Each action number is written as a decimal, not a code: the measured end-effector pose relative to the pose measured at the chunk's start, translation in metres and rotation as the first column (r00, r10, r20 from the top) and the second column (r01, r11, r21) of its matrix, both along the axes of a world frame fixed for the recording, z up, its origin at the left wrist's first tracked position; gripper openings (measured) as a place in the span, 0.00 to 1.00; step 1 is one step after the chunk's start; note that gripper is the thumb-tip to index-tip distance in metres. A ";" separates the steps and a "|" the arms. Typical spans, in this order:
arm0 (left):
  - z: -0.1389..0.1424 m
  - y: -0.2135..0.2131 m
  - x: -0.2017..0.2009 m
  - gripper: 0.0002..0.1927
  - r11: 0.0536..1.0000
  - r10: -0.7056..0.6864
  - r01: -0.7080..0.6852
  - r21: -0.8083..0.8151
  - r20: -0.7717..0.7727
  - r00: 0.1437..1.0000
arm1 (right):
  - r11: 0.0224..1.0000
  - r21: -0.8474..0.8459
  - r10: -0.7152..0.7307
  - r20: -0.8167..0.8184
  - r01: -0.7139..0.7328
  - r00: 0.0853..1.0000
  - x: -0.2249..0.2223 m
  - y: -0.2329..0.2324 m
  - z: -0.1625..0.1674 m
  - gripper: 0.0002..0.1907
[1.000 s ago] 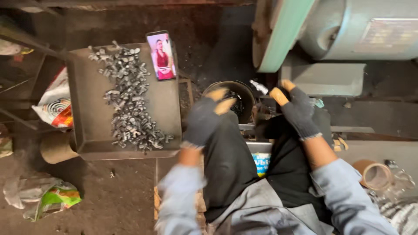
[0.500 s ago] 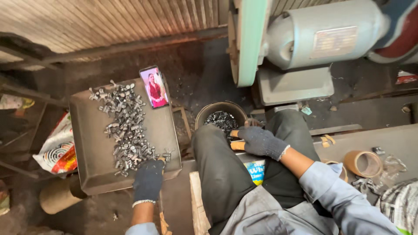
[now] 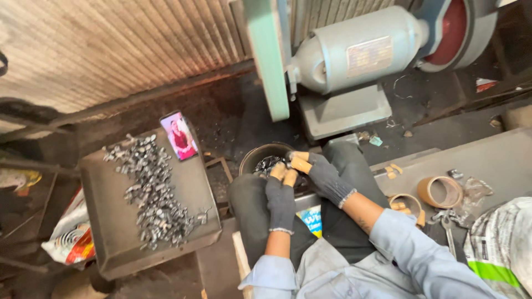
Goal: The person sits at a bench grinder and grinds small metal workpieces one at a time, holding each piece against the spinning wheel with both gloved hands as sparks fly. Finished pieces are placed onto a metal tray holding a pile of similar ground parts.
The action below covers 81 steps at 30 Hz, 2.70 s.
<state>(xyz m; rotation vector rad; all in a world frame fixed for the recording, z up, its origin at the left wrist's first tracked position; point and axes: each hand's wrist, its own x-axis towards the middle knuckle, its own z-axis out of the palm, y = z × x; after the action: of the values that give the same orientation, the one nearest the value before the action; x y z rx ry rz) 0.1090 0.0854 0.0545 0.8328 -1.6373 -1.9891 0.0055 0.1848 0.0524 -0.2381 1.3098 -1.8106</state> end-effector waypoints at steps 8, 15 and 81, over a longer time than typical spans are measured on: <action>-0.008 -0.035 -0.028 0.17 0.904 -0.382 0.397 -0.162 0.116 0.917 | 0.951 0.300 0.173 -0.310 -0.077 0.935 -0.048 0.011 0.018 0.16; -0.054 -0.076 -0.104 0.15 0.862 -0.269 0.324 -0.391 0.189 0.944 | 0.928 0.346 0.119 -0.631 0.141 0.766 -0.097 -0.046 -0.020 0.18; -0.041 -0.052 -0.076 0.19 0.892 -0.222 0.229 -0.390 0.065 0.973 | 0.954 0.179 0.033 -0.859 0.240 0.510 -0.070 -0.001 -0.007 0.20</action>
<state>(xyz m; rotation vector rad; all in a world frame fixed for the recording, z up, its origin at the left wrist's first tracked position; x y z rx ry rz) 0.0332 0.0338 0.0134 0.5276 -2.1338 -1.6969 -0.0649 0.1840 0.0450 -1.0366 2.2992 -1.5809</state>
